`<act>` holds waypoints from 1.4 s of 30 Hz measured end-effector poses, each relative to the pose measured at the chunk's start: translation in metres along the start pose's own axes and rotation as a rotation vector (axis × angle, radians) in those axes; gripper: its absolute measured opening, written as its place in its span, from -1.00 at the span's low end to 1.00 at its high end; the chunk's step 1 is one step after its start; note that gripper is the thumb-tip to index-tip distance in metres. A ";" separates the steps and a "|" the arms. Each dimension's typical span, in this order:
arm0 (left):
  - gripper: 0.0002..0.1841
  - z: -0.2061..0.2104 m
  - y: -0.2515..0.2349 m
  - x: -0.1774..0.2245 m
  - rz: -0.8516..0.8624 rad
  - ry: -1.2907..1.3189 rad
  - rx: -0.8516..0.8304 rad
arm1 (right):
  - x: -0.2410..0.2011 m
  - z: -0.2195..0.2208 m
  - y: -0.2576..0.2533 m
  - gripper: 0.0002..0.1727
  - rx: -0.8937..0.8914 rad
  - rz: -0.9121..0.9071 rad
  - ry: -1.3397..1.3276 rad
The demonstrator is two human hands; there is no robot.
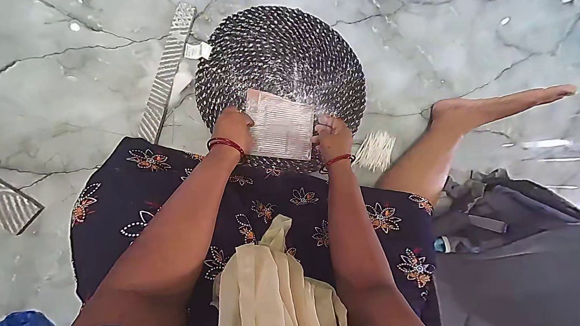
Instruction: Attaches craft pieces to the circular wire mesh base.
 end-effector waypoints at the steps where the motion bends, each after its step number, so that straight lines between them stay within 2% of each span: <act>1: -0.66 0.001 -0.001 -0.002 -0.010 0.002 0.002 | -0.001 0.000 0.001 -0.62 0.000 0.000 -0.003; 8: -0.68 0.003 -0.007 -0.006 -0.105 -0.041 -0.028 | -0.003 0.002 0.003 -0.66 -0.012 0.017 -0.012; 12: -0.70 0.003 -0.008 -0.004 -0.116 -0.085 -0.051 | -0.009 0.003 0.007 -0.66 -0.048 -0.041 -0.004; 14: -0.70 0.003 -0.010 -0.004 -0.115 -0.097 -0.054 | -0.019 0.002 0.012 -0.65 -0.069 -0.104 0.081; 16: -0.70 0.005 -0.013 -0.006 -0.113 -0.083 -0.044 | -0.033 0.004 0.017 -0.61 -0.142 -0.199 0.295; 18: -0.70 0.007 -0.014 -0.008 -0.114 -0.059 -0.043 | -0.047 0.012 0.025 -0.52 -0.294 -0.242 0.570; 20: -0.70 0.007 -0.009 -0.007 -0.142 -0.037 -0.074 | -0.048 0.027 0.033 -0.31 -0.451 -0.279 0.815; 22: -0.66 -0.002 -0.003 0.002 -0.172 -0.039 -0.141 | -0.050 0.038 0.038 -0.04 -0.504 -0.309 1.010; 24: -0.62 -0.006 -0.003 0.006 -0.171 -0.032 -0.147 | -0.052 0.044 0.036 0.08 -0.540 -0.312 1.090; 29: -0.65 0.002 -0.009 -0.002 -0.194 -0.045 -0.106 | -0.042 0.062 0.030 0.00 -0.548 -0.329 1.197; 33: -0.63 0.005 -0.009 -0.001 -0.176 -0.077 -0.093 | -0.031 0.070 0.039 -0.12 -0.478 -0.330 1.146; 38: -0.61 0.008 -0.001 -0.002 -0.150 -0.080 -0.083 | -0.021 0.087 0.057 -0.14 -0.353 -0.250 1.073; 42: -0.63 0.010 0.000 -0.004 -0.158 -0.077 -0.076 | -0.027 0.086 0.059 -0.08 -0.369 -0.229 1.062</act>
Point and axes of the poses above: each hand's wrist, its own y-axis away from the middle knuckle, its own z-axis out of the palm, x = y × z, the point moved 3 cm from there along -y, towards the middle knuckle, and after that the axes turned 5 degrees about -x, right-handed, at the moved point
